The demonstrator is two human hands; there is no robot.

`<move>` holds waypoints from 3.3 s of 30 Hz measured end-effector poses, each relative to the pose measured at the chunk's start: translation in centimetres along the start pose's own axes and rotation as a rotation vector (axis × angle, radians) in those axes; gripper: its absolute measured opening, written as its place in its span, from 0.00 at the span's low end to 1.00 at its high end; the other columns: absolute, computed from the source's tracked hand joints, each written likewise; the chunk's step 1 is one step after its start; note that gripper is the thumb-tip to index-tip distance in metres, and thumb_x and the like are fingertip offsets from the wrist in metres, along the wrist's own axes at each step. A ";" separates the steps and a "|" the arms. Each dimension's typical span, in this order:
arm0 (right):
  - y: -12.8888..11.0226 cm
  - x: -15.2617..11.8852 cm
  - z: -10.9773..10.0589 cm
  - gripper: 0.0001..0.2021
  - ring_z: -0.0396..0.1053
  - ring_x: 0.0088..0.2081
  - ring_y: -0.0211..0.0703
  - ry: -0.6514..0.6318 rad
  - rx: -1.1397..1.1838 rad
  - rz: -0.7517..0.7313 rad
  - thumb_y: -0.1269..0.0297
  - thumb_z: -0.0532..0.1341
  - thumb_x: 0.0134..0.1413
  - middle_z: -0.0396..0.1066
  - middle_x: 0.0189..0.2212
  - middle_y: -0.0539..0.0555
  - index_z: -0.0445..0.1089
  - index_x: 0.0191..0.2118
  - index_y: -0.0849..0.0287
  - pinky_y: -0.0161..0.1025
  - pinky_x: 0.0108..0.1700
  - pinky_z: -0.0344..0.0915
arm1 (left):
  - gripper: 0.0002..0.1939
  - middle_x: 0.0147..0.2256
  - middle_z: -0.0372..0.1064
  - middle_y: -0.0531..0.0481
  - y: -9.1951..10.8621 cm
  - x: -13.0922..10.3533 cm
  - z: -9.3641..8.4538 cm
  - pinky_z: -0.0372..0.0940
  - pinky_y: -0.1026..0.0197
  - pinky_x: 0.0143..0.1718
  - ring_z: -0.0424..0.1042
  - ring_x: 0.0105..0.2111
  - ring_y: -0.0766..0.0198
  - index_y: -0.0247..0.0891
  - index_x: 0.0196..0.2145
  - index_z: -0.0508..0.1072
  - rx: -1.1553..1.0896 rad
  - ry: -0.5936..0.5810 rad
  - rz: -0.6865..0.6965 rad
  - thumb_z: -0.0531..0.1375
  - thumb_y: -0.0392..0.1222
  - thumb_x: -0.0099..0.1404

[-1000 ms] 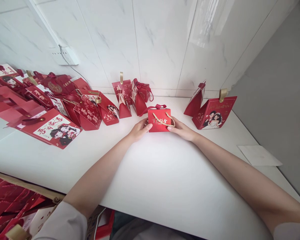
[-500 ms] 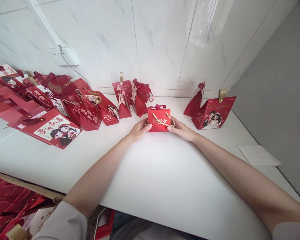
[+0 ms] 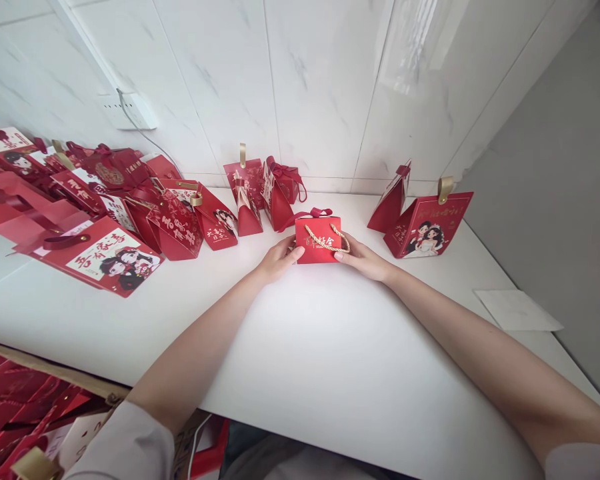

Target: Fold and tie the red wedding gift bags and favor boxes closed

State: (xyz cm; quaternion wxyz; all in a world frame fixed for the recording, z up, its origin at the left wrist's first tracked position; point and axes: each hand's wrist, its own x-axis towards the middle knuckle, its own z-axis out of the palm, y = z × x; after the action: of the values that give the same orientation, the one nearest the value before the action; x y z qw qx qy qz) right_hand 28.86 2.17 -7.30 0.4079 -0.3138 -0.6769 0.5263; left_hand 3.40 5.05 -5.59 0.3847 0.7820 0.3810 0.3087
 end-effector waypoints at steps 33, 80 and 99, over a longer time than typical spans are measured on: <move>-0.2 -0.1 0.1 0.39 0.55 0.64 0.53 0.002 -0.020 0.017 0.47 0.61 0.57 0.55 0.65 0.55 0.45 0.68 0.52 0.52 0.64 0.55 | 0.34 0.48 0.69 0.42 0.3 -0.1 -0.1 0.65 0.57 0.46 0.71 0.43 0.55 0.35 0.60 0.62 0.015 -0.017 -0.013 0.50 0.63 0.65; -0.7 0.0 1.5 0.37 0.64 0.58 0.54 0.058 0.151 0.007 0.44 0.55 0.60 0.62 0.61 0.54 0.38 0.68 0.44 0.53 0.57 0.63 | 0.31 0.39 0.77 0.44 -1.3 0.4 0.1 0.71 0.57 0.36 0.78 0.34 0.57 0.41 0.56 0.64 -0.727 -0.017 -0.241 0.59 0.58 0.60; -7.3 -0.1 2.9 0.15 0.65 0.28 0.38 0.655 -0.156 -0.192 0.51 0.63 0.55 0.66 0.35 0.51 0.65 0.43 0.54 0.37 0.29 0.62 | 0.47 0.38 0.75 0.30 2.1 -0.8 0.0 0.72 0.57 0.30 0.77 0.34 0.49 0.24 0.47 0.72 -1.208 -0.228 -0.520 0.37 0.72 0.61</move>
State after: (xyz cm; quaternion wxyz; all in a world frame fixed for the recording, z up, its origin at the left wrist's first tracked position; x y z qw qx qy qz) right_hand 26.43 -1.09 -0.61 0.6256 -0.4313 -0.5748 0.3037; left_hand 3.76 3.53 -3.97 0.8550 0.3393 0.2743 0.2805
